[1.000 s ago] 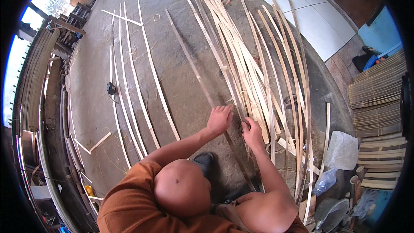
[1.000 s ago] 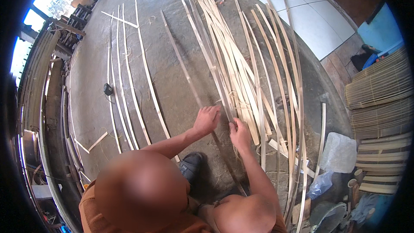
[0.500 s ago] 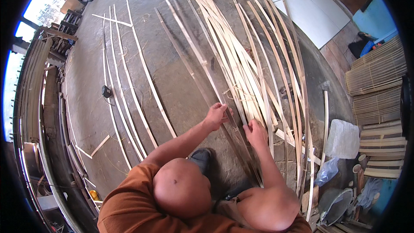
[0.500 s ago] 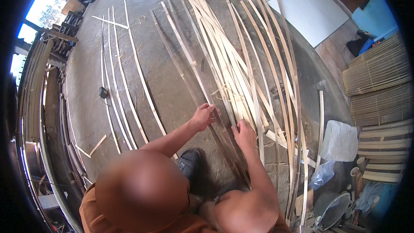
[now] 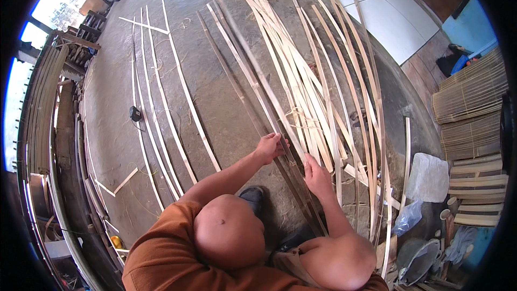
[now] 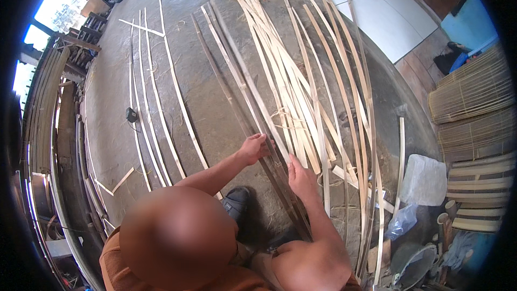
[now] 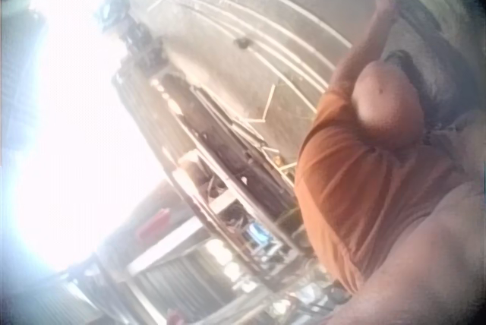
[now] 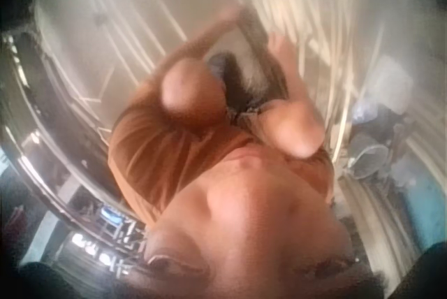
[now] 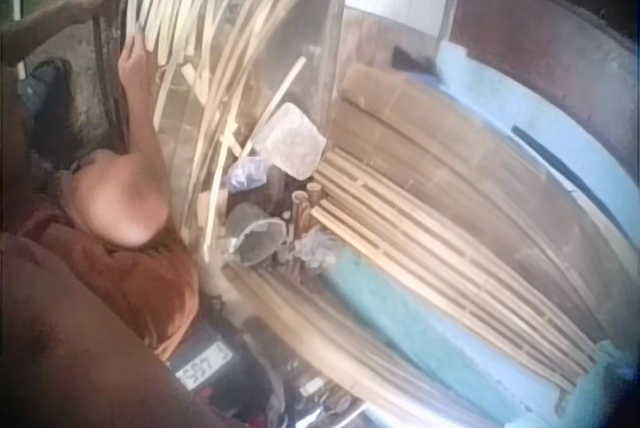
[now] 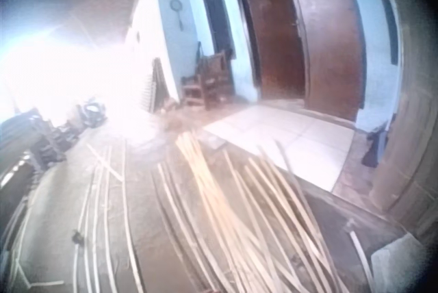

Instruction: The person sits on the floor and arranges long thin bamboo strips into parallel rows, then stands and places a bundle of strips onto a rack. The person handles the strips by hand without using tools.

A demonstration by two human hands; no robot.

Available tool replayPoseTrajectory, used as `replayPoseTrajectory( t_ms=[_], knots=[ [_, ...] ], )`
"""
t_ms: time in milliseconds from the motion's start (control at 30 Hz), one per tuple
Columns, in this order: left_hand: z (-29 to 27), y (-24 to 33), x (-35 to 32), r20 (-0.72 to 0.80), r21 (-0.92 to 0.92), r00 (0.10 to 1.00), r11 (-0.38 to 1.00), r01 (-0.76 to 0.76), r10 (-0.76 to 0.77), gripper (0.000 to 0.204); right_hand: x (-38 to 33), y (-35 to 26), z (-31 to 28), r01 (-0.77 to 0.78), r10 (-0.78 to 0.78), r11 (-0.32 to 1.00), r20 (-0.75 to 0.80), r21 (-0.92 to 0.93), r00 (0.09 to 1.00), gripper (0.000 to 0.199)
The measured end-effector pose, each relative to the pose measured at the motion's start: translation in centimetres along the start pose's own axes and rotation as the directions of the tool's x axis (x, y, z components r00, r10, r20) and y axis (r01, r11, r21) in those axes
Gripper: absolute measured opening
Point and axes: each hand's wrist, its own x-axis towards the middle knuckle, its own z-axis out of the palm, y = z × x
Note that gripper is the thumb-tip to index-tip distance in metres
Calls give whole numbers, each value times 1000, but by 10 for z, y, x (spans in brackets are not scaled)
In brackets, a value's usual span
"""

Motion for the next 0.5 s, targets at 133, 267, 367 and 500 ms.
replayPoseTrajectory(
  t_ms=[133,267,367,500],
  knots=[
    [-14,-4,5,-12,2,1000,1000,-13,13,26,-1,-15,8,-108,102,994,147,35,984,37],
    [-13,-6,6,21,7,1000,1000,-16,16,27,-4,-24,3,-153,138,985,170,78,976,39],
    [-5,-2,3,22,12,1000,1000,-2,2,25,-5,-14,12,-62,55,995,93,74,994,40],
    [-4,2,-2,-7,-9,1000,1000,24,-24,24,-2,-26,3,-133,95,949,141,285,985,37]
  ],
)
